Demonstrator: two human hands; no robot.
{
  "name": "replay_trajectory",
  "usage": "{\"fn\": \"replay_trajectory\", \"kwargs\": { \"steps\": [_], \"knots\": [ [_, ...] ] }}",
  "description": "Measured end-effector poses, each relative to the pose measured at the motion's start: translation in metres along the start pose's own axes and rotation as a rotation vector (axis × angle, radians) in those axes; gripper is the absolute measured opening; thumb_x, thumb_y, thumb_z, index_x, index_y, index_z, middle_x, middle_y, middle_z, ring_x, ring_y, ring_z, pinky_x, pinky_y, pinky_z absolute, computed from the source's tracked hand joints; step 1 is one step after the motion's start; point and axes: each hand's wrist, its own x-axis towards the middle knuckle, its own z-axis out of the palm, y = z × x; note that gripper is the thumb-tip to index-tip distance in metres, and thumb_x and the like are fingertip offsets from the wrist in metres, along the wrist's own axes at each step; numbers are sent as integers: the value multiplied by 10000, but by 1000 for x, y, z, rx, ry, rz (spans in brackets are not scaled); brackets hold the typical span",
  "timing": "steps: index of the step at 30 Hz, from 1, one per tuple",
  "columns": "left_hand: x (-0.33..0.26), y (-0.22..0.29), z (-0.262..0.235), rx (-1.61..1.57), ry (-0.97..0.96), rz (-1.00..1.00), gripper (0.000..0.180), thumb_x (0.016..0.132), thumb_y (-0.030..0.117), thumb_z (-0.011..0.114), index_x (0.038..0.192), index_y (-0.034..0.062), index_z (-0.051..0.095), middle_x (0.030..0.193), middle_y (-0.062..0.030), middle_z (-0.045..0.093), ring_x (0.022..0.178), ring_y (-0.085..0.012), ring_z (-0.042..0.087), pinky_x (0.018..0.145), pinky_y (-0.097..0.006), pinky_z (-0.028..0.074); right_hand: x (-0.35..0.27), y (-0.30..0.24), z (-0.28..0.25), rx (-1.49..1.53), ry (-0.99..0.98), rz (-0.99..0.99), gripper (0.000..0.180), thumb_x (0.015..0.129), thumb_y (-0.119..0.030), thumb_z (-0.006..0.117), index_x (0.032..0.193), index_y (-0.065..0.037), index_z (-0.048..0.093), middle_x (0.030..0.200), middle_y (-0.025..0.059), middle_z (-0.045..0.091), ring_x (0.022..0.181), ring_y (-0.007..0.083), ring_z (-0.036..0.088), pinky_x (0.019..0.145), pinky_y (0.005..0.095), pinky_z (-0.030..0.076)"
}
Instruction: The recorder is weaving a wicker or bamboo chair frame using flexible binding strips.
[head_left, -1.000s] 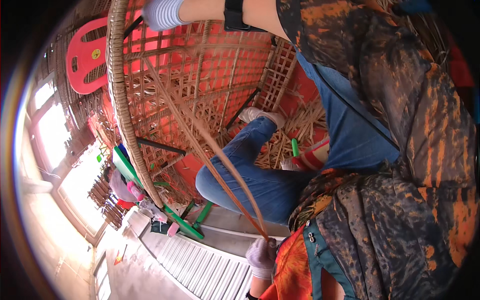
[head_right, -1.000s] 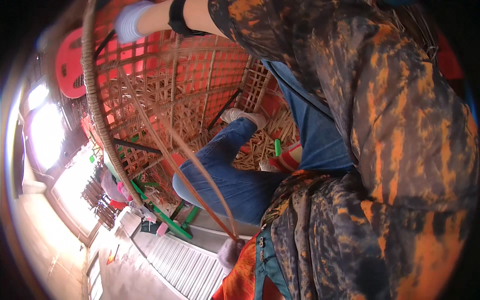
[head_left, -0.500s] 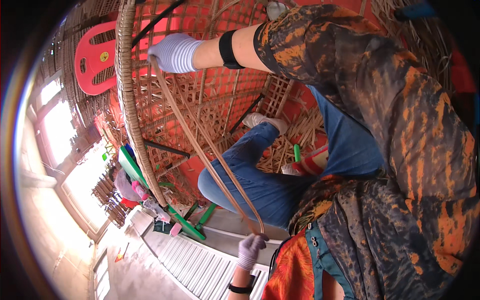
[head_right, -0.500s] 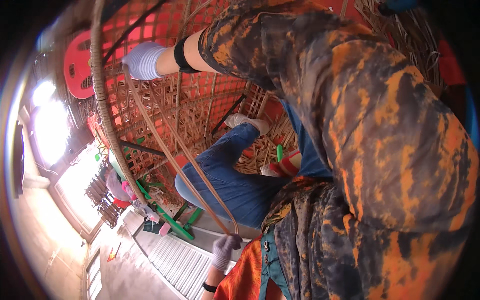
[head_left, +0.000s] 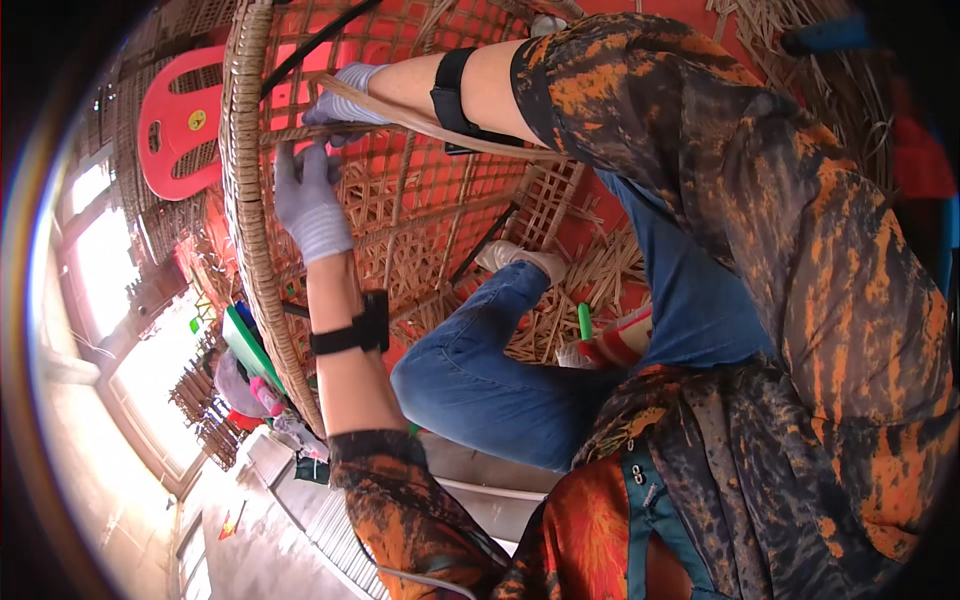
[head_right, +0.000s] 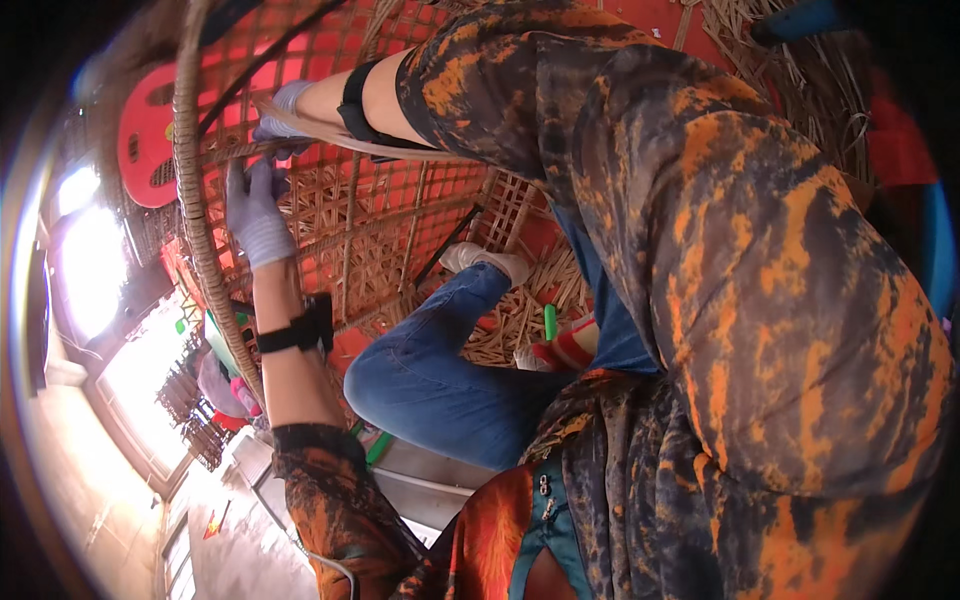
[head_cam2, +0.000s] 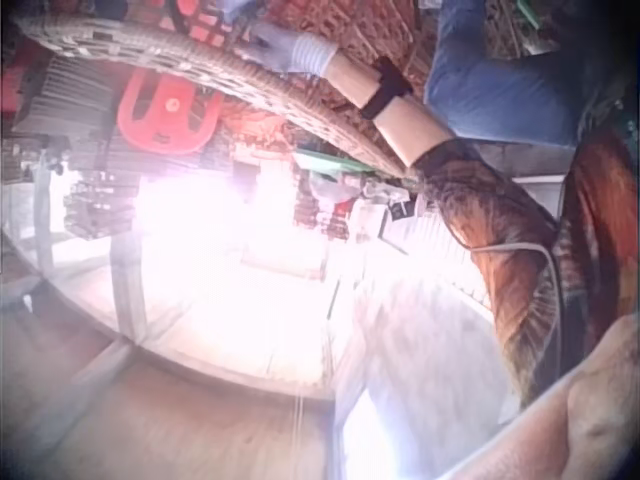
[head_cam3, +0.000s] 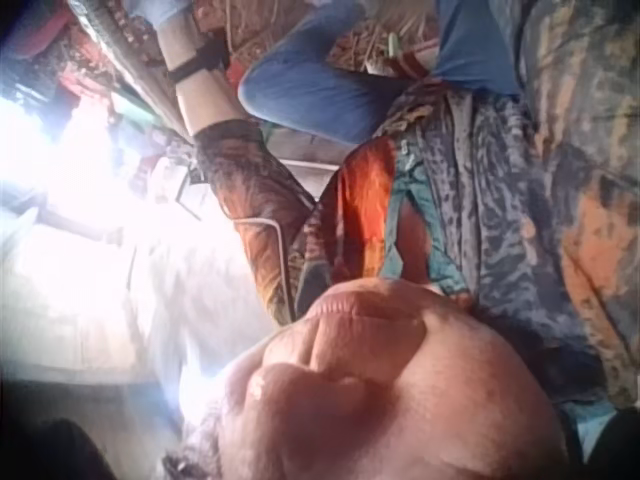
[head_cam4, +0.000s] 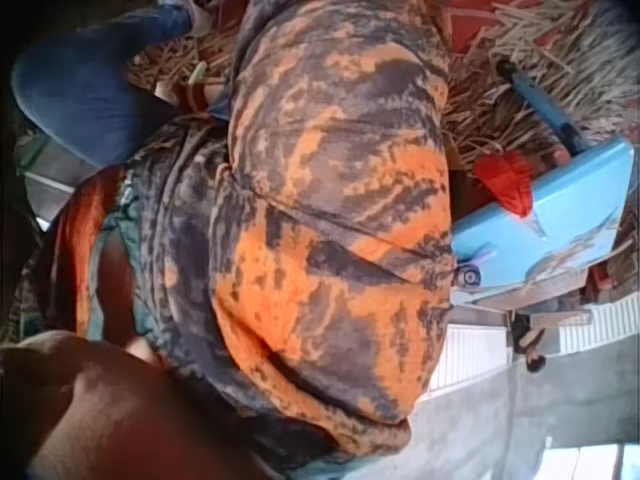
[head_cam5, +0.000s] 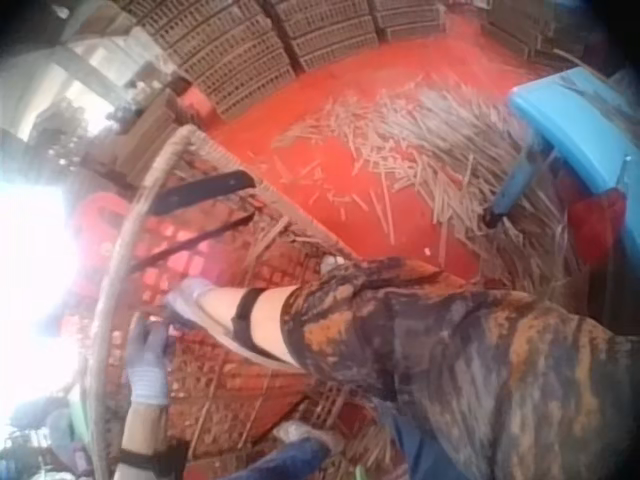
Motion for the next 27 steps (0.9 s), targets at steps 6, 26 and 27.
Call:
{"fn": "replay_trajectory", "kwargs": {
  "steps": [6, 26, 27],
  "knots": [
    [15, -14, -18, 343, 29, 46, 284, 922, 253, 549, 1118, 54, 600, 790, -93, 634, 610, -189, 589, 587, -313, 474, -12, -55, 49, -342, 141, 552, 329, 936, -337, 512, 991, -63, 688, 933, 69, 699, 828, 215, 660, 724, 384, 535],
    [-587, -25, -215, 201, -350, -943, 272, 931, 292, 569, 864, 40, 645, 667, -81, 594, 586, -150, 544, 555, -303, 444, -53, -6, 30, -1425, 218, -482, 429, 871, -307, 569, 1173, -6, 532, 1040, 140, 633, 944, 327, 634, 778, 447, 525],
    [-613, -39, -221, 219, -423, -1020, 268, 927, 293, 573, 870, 42, 647, 676, -85, 600, 595, -157, 551, 561, -308, 449, -48, -11, 31, -1375, 167, -462, 421, 893, -332, 531, 1165, -11, 536, 1038, 139, 632, 936, 320, 636, 770, 451, 526]
  ]
}}
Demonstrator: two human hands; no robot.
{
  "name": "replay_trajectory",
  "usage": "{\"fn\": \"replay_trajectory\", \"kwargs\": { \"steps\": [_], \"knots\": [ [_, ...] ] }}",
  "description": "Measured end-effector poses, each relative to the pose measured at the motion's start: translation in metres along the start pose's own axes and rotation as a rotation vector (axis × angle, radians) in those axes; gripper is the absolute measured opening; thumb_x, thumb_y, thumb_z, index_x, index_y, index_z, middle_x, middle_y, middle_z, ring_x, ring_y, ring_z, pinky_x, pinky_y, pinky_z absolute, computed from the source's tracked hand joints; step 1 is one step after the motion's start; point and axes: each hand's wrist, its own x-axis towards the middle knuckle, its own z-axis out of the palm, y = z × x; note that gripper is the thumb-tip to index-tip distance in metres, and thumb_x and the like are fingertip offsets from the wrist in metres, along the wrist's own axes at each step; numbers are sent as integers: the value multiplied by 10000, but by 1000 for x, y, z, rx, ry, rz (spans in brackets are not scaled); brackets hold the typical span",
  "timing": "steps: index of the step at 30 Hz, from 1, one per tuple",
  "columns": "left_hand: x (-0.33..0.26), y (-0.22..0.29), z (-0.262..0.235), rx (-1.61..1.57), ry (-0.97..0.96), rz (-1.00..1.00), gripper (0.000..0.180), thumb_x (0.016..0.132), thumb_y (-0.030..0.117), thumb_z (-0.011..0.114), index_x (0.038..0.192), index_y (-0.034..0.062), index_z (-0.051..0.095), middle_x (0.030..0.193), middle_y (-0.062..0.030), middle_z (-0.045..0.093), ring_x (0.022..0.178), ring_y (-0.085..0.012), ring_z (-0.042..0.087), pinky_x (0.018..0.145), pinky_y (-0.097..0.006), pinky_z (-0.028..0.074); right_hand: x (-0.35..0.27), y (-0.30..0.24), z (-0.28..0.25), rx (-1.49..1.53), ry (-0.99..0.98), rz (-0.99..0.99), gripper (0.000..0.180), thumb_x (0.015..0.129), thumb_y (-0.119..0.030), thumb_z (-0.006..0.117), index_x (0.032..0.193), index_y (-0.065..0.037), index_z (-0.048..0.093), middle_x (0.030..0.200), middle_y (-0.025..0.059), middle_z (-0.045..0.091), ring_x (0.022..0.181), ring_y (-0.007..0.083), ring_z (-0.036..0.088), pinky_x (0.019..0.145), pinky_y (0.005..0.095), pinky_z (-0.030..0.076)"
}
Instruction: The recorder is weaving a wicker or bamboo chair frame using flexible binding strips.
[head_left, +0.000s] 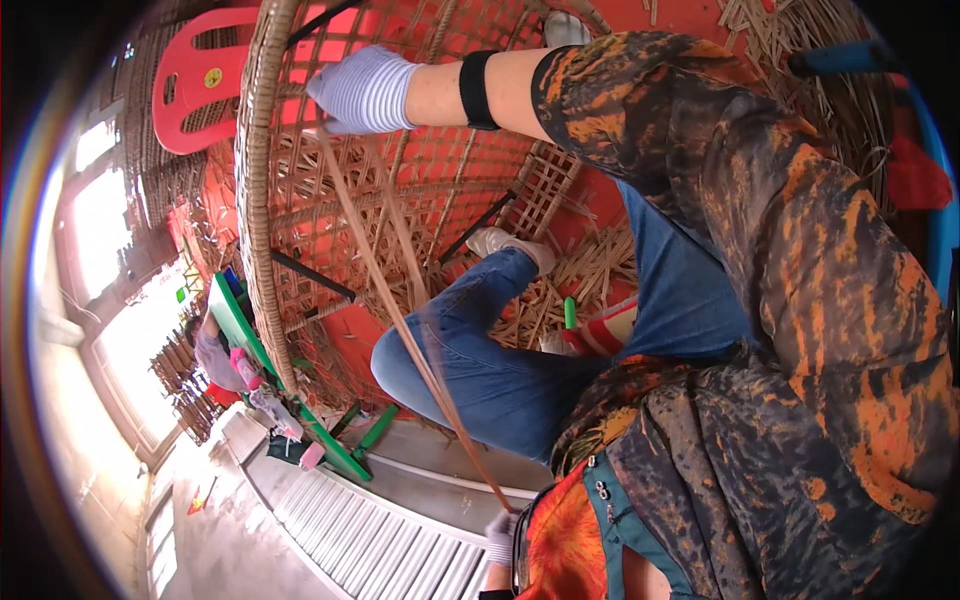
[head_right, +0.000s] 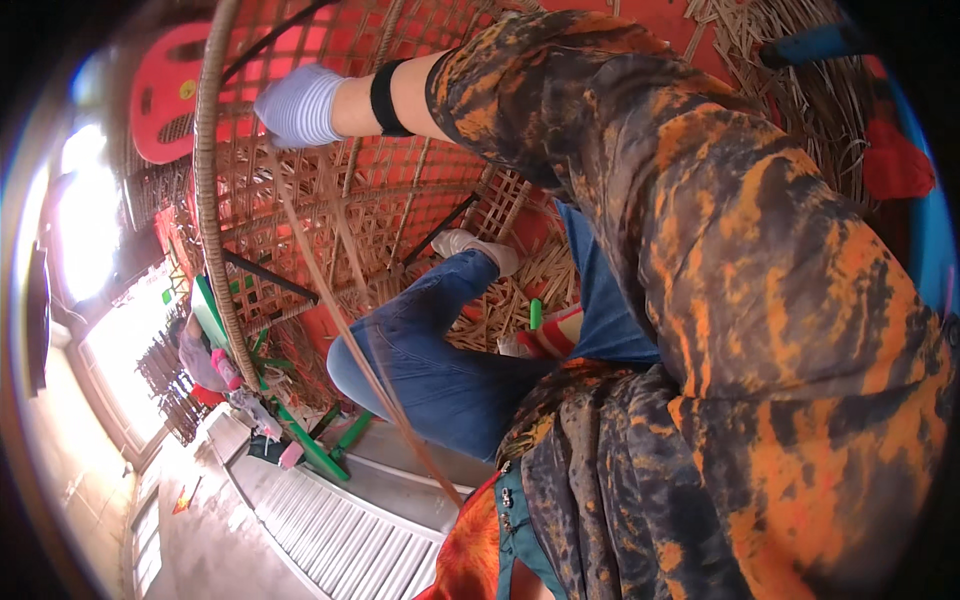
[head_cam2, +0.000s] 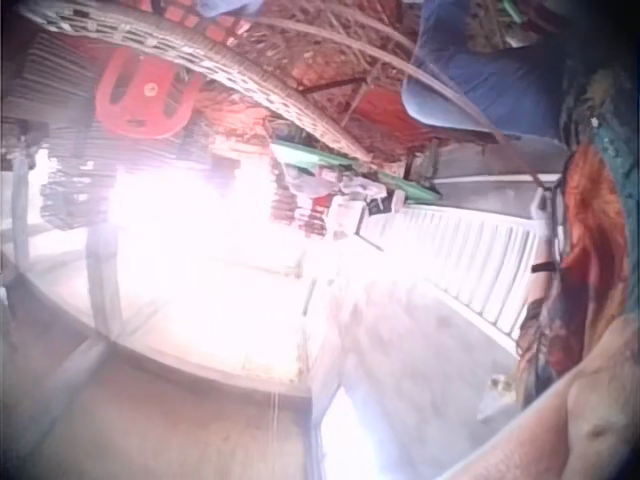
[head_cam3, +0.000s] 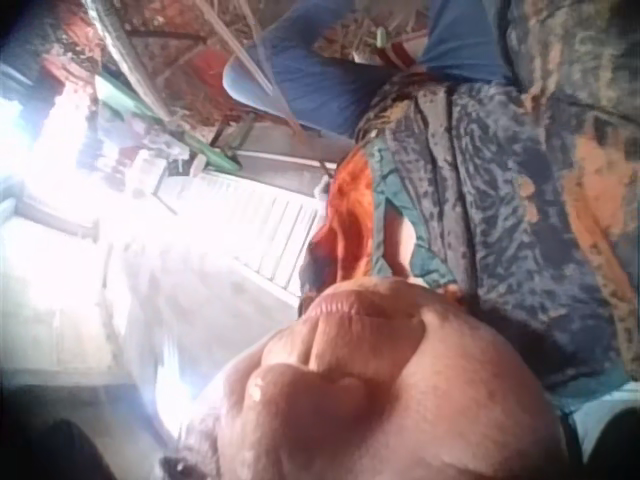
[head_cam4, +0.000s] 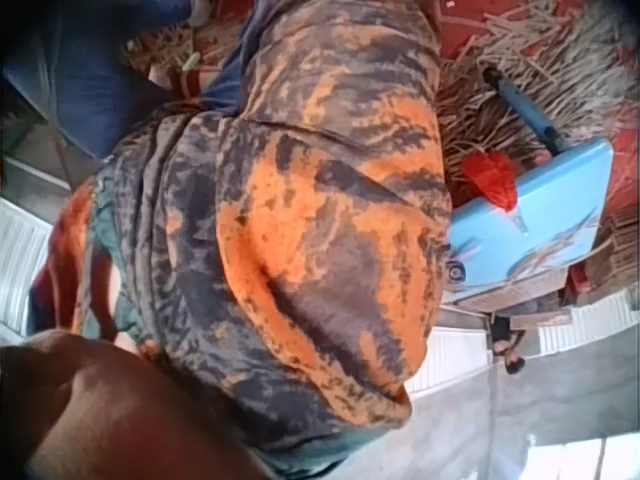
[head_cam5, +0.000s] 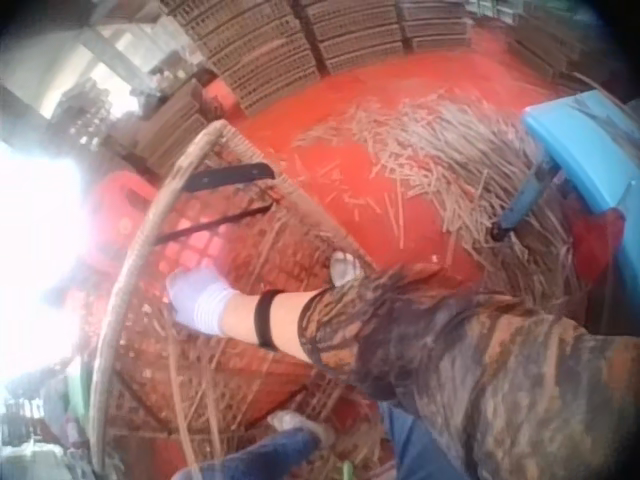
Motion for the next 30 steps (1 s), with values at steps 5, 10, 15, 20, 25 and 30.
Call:
{"fn": "replay_trajectory", "kwargs": {
  "steps": [5, 10, 15, 20, 25, 30],
  "knots": [
    [-17, -105, 35, 211, -146, -191, 256, 904, 299, 593, 899, 52, 660, 721, -103, 626, 636, -192, 585, 589, -333, 470, 6, 10, 18, 159, 117, -4, 364, 938, -347, 431, 1134, -73, 568, 931, 131, 659, 812, 314, 658, 730, 455, 531],
    [12, -130, 17, 441, -275, -223, 255, 882, 305, 613, 928, 62, 673, 766, -121, 652, 677, -227, 619, 618, -359, 492, 29, 33, 41, 375, 244, 142, 326, 945, -317, 435, 1128, -85, 574, 820, 117, 672, 740, 278, 660, 675, 416, 539],
    [116, 112, -80, 1177, 79, 50, 264, 791, 251, 666, 1015, 112, 686, 918, -157, 670, 901, -305, 634, 742, -404, 514, 38, 51, 47, 918, 118, 360, 317, 959, -278, 467, 1057, -12, 610, 728, 139, 667, 518, 182, 612, 524, 349, 527],
    [138, 410, -105, 338, 657, 730, 218, 927, 74, 494, 1077, -15, 625, 891, -61, 618, 755, -100, 545, 672, -235, 458, 30, 50, 30, 1539, 2, 562, 260, 884, -205, 620, 926, 51, 638, 720, 125, 667, 488, 166, 574, 436, 297, 511],
    [255, 536, -72, -66, 328, 853, 393, 918, 218, 529, 1236, -13, 544, 871, -30, 585, 673, -78, 523, 582, -214, 433, 40, 56, 32, 1616, -106, 576, 213, 842, -169, 669, 900, 33, 639, 704, 115, 631, 490, 166, 564, 427, 306, 514],
    [316, 608, -67, -384, 375, 795, 342, 862, 160, 611, 1165, 5, 574, 894, -61, 629, 709, -114, 588, 566, -218, 455, 35, 45, 24, 1662, -26, 597, 168, 813, -156, 699, 837, 0, 641, 685, 85, 623, 500, 156, 562, 452, 296, 517]
  ]
}}
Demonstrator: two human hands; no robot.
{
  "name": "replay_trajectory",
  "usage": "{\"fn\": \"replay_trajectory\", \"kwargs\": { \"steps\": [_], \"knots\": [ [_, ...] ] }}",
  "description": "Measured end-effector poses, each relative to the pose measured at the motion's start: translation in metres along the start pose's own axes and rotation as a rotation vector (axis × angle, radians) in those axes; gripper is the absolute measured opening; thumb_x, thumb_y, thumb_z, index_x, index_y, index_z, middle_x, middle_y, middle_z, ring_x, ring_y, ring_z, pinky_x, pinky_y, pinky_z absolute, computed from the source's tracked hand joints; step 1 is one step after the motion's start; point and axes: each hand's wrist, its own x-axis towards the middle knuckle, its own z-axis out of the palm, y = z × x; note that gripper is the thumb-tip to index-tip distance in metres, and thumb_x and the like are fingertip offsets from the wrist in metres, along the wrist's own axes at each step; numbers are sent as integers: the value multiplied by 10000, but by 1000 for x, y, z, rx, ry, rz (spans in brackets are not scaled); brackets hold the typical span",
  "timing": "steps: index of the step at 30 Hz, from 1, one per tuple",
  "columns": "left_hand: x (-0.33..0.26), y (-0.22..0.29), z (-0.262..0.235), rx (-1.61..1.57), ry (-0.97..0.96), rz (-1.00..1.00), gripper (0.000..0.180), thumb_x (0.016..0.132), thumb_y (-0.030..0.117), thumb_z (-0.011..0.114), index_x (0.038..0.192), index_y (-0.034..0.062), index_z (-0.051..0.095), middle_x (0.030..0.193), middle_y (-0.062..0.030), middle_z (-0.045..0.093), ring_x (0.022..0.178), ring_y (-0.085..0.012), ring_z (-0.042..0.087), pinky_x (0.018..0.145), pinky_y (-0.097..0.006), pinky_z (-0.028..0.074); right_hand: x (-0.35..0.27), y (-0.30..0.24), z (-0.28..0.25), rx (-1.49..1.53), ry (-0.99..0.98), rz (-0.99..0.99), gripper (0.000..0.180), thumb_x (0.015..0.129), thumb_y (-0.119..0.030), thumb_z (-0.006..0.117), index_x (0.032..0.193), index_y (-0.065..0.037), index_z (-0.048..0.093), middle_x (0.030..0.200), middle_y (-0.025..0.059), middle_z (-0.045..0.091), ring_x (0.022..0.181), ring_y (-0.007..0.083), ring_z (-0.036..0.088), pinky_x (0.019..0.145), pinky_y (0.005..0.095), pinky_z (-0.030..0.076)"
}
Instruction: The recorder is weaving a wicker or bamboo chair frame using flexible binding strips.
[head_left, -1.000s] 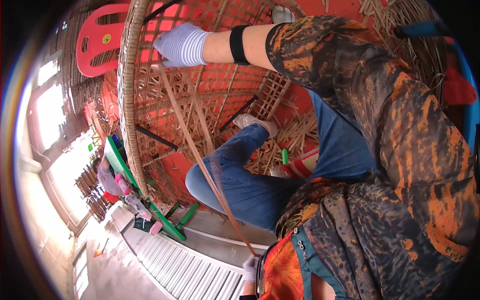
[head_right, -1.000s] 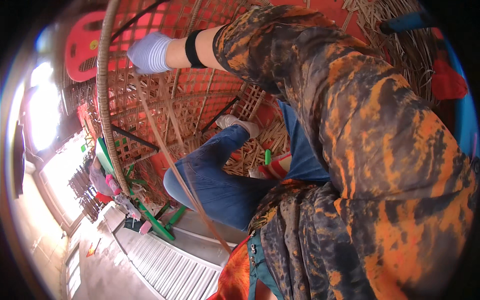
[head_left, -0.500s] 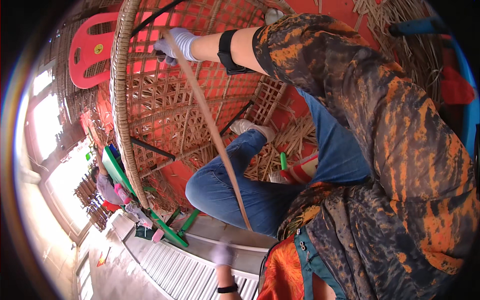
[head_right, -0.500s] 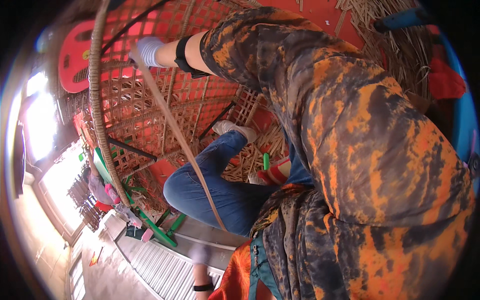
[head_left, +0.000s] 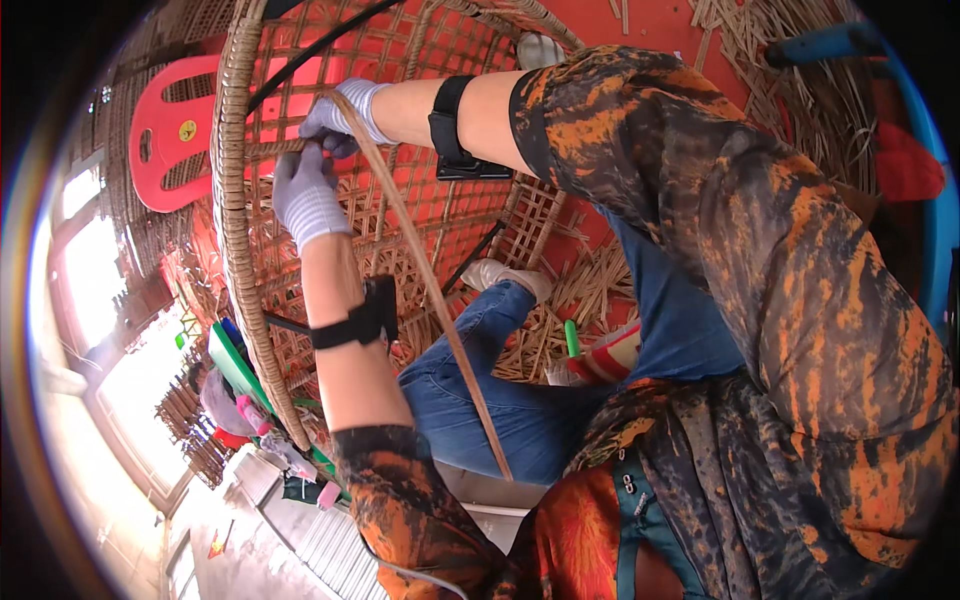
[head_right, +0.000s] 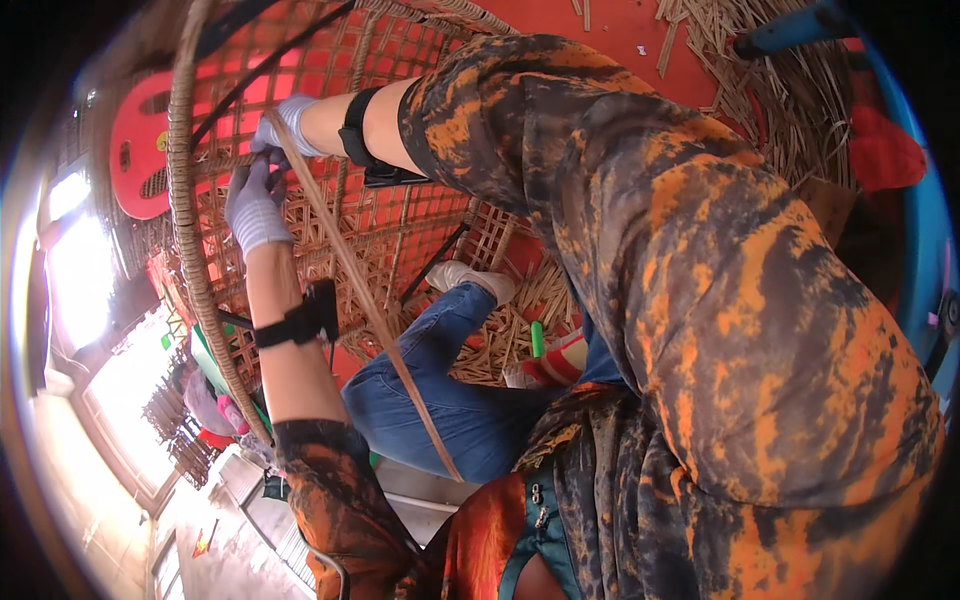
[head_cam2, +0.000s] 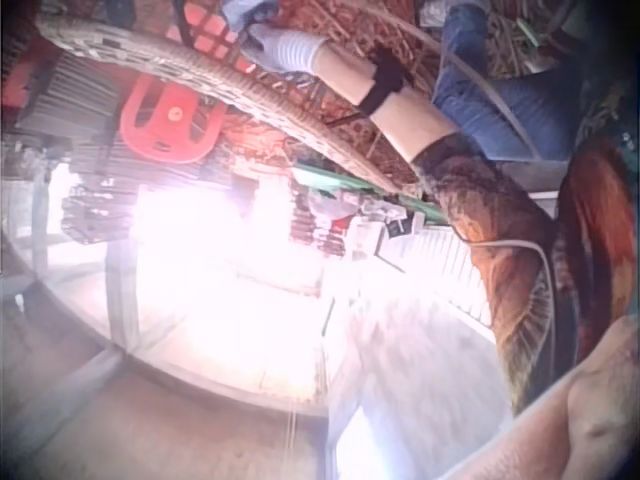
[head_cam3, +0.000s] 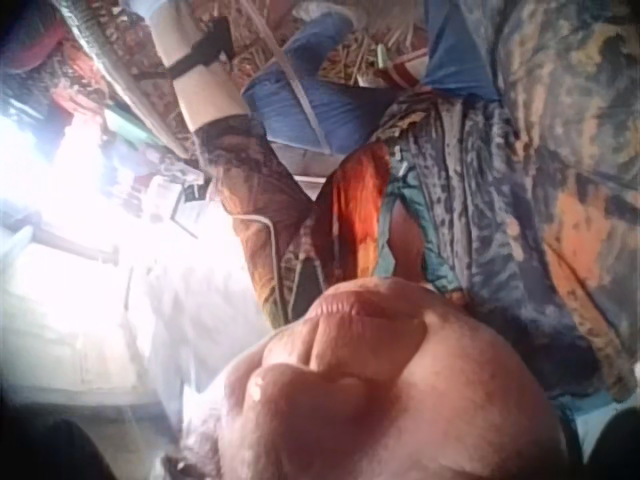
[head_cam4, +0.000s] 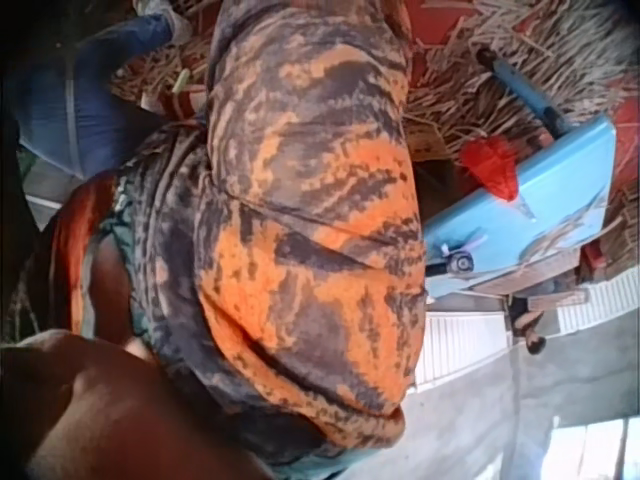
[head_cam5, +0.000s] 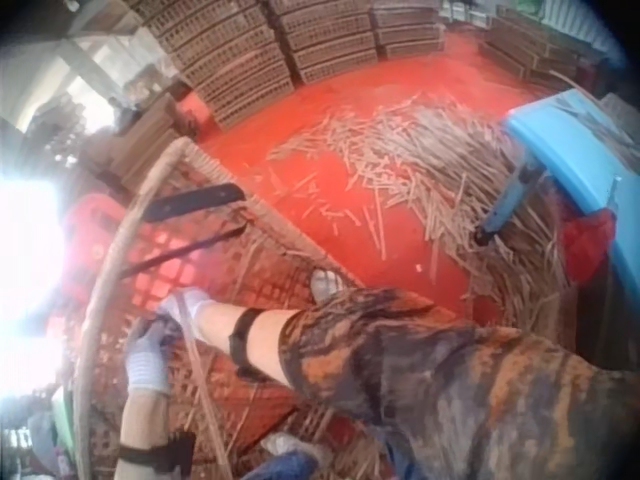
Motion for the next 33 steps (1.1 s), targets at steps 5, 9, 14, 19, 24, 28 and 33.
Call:
{"fn": "replay_trajectory", "kwargs": {
  "steps": [5, 9, 14, 19, 24, 28, 33],
  "knots": [
    [5, -8, 17, -205, 151, 157, 240, 838, 108, 648, 1057, 15, 617, 858, -65, 654, 721, -137, 616, 553, -258, 479, 5, -2, -21, 171, -251, 137, 193, 816, -203, 700, 825, -18, 643, 688, 74, 626, 520, 161, 575, 480, 294, 522],
    [-5, -9, 16, -153, 100, 250, 174, 864, 143, 632, 942, -12, 619, 777, -72, 628, 664, -124, 589, 544, -256, 448, 20, -1, -20, -13, -233, 170, 215, 826, -238, 687, 817, -27, 651, 683, 66, 623, 538, 164, 589, 497, 311, 528],
    [0, -30, -10, 663, 191, 423, 295, 891, 294, 560, 902, 4, 612, 828, -180, 640, 708, -294, 620, 636, -402, 468, 21, -4, -8, -625, 29, 99, 270, 857, -305, 615, 849, -45, 687, 727, 74, 659, 619, 190, 650, 572, 371, 546],
    [-104, -14, -31, 931, -160, 669, 240, 904, 235, 505, 848, 21, 599, 839, -198, 594, 784, -400, 576, 716, -454, 452, -20, -50, -7, -1471, 148, -340, 294, 803, -219, 570, 971, -2, 676, 893, 190, 677, 803, 310, 674, 670, 417, 540],
    [-261, -10, -50, 750, -646, 683, 55, 788, 83, 560, 768, 93, 610, 699, -92, 587, 675, -289, 606, 626, -396, 501, -52, -23, -5, -1717, -171, -482, 448, 820, -210, 634, 1221, -53, 509, 981, 171, 662, 879, 350, 651, 745, 438, 533],
    [-362, -36, -76, 827, -1089, 305, 154, 841, 213, 576, 752, 90, 600, 705, -107, 598, 671, -303, 614, 595, -429, 486, -47, 1, 15, -1624, -28, -629, 340, 881, -272, 565, 1148, -62, 554, 913, 136, 670, 824, 345, 651, 724, 450, 523],
    [-364, -48, -75, 663, -1118, 101, 232, 875, 268, 533, 794, 57, 583, 714, -141, 593, 703, -354, 601, 608, -457, 476, -42, 8, -4, -1374, 63, -665, 326, 934, -331, 431, 1120, -103, 572, 836, 145, 658, 765, 328, 644, 668, 446, 510]
  ]
}}
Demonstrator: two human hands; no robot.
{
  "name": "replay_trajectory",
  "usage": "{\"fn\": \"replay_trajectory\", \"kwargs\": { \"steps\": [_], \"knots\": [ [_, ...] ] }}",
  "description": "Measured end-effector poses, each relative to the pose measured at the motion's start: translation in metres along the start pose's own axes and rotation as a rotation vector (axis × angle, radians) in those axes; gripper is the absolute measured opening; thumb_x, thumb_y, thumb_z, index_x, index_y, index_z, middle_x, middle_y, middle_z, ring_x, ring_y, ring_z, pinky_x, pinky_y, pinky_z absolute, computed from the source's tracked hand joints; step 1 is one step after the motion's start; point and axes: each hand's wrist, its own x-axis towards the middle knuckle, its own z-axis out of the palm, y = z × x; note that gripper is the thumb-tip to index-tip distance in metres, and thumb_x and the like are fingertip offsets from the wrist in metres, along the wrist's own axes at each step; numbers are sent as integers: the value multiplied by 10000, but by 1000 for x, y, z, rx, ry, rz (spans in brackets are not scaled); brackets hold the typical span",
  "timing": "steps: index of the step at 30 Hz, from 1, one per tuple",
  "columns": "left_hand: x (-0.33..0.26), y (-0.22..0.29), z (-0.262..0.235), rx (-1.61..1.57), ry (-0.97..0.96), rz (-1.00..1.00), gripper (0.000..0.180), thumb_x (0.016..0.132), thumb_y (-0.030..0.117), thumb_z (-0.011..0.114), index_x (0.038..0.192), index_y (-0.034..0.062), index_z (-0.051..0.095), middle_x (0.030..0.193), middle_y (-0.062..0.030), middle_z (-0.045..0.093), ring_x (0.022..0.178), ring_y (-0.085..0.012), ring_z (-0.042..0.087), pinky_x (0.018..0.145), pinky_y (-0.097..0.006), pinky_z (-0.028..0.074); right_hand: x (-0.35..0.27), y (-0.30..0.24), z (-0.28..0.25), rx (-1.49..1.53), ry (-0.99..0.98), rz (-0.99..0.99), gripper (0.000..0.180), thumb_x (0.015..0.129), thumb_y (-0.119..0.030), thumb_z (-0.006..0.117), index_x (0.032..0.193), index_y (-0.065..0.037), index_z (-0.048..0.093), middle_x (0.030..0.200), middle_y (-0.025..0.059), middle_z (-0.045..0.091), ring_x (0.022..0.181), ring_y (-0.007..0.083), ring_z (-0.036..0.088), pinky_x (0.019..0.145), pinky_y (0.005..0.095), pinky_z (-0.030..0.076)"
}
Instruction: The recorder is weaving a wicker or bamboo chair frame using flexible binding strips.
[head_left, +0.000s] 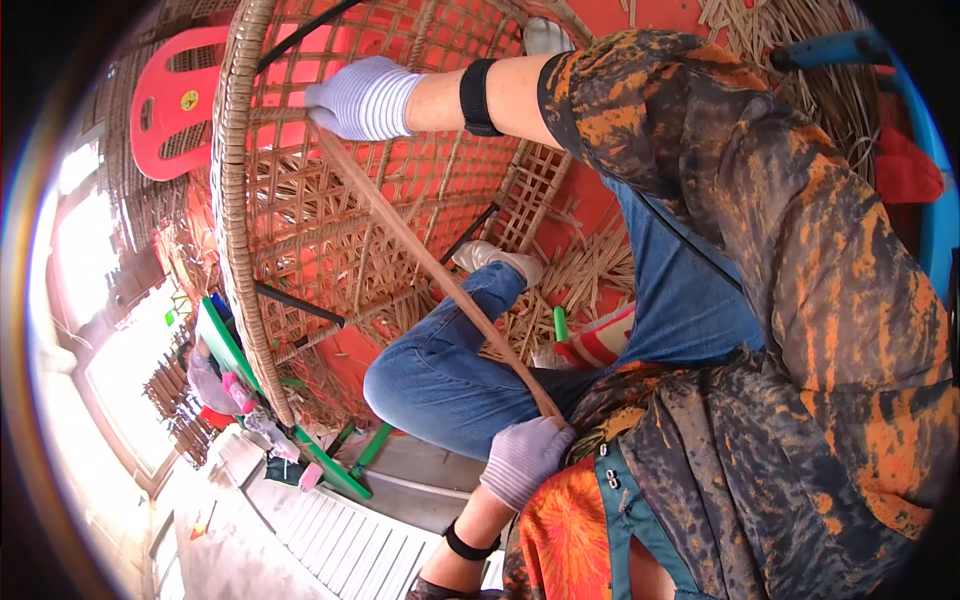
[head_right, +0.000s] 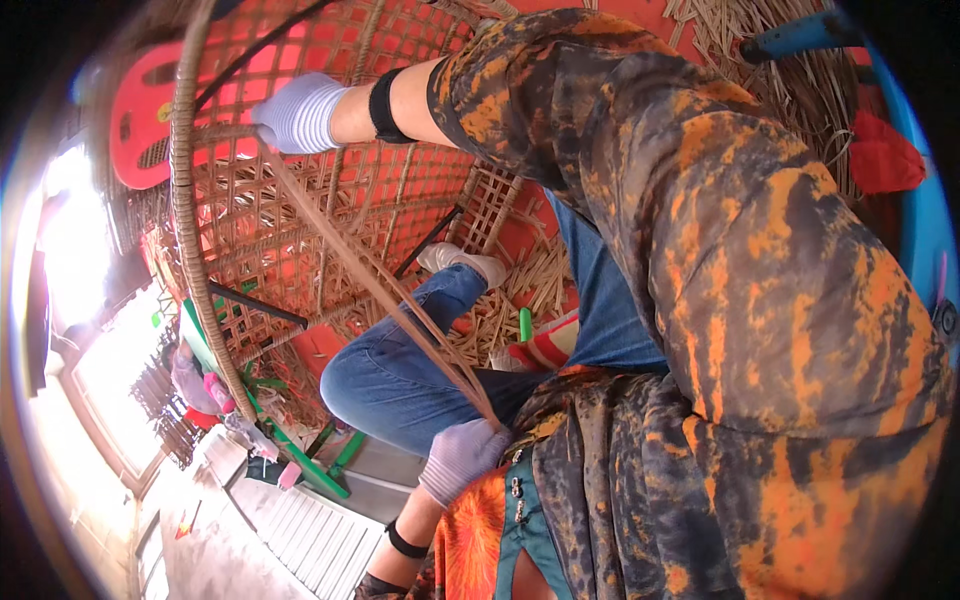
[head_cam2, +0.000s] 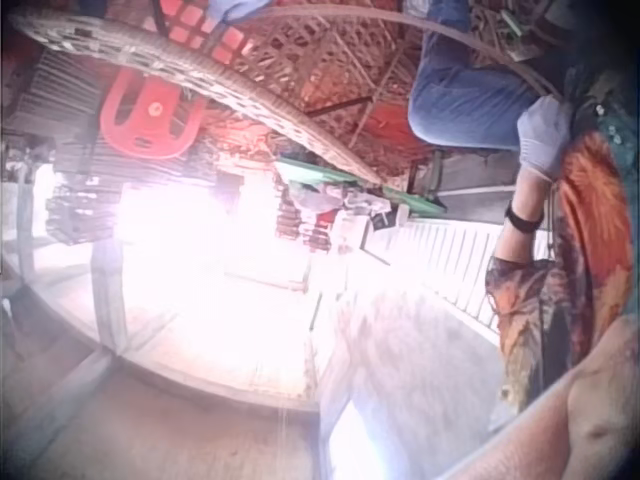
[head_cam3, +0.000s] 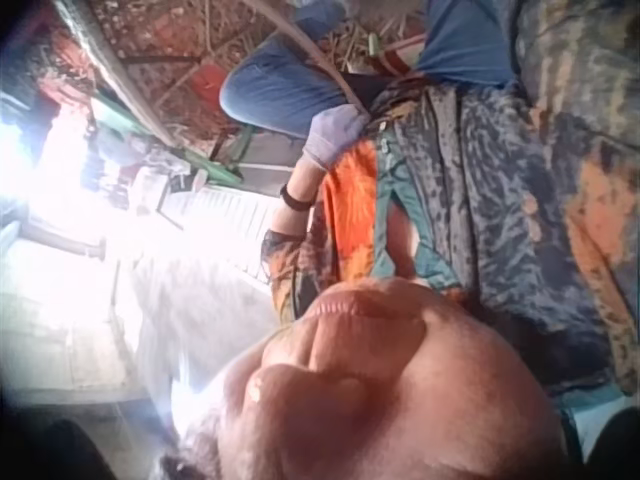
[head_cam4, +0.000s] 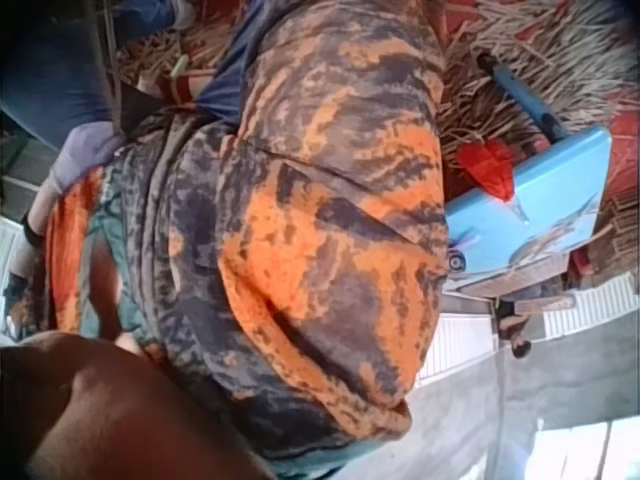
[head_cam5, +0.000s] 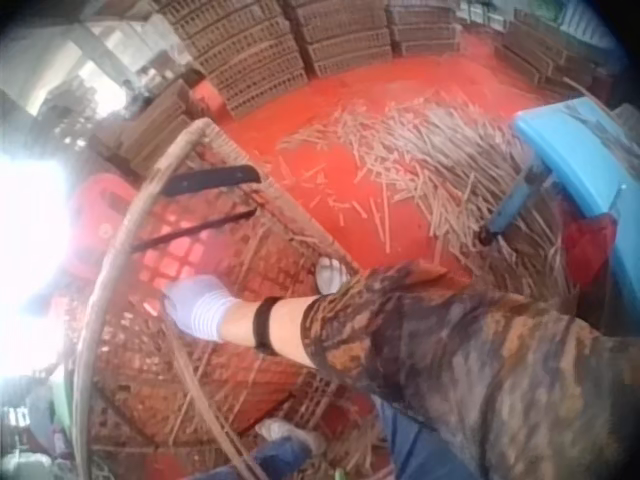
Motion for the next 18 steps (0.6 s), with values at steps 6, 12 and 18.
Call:
{"fn": "replay_trajectory", "kwargs": {
  "steps": [6, 12, 18],
  "knots": [
    [54, 12, -14, 325, -172, 94, 169, 809, 215, 561, 812, 50, 595, 728, -140, 603, 704, -347, 605, 640, -443, 484, -4, -5, 0, -125, 8, -39, 324, 928, -299, 469, 1127, -53, 539, 816, 166, 655, 773, 345, 651, 670, 450, 521],
    [101, 45, -8, 416, -245, 309, 160, 779, 199, 580, 811, 54, 637, 778, -123, 643, 739, -281, 650, 621, -403, 513, -4, -6, 6, -239, 23, -247, 421, 909, -389, 516, 1095, -12, 529, 789, 170, 654, 735, 366, 650, 668, 448, 527],
    [129, 32, -34, 344, -276, 210, 176, 791, 200, 587, 920, 129, 684, 851, -110, 663, 822, -302, 658, 708, -397, 532, 7, 17, 17, 274, 183, 67, 411, 872, -446, 570, 1001, -63, 649, 756, 135, 664, 702, 299, 659, 678, 410, 532]
  ]
}}
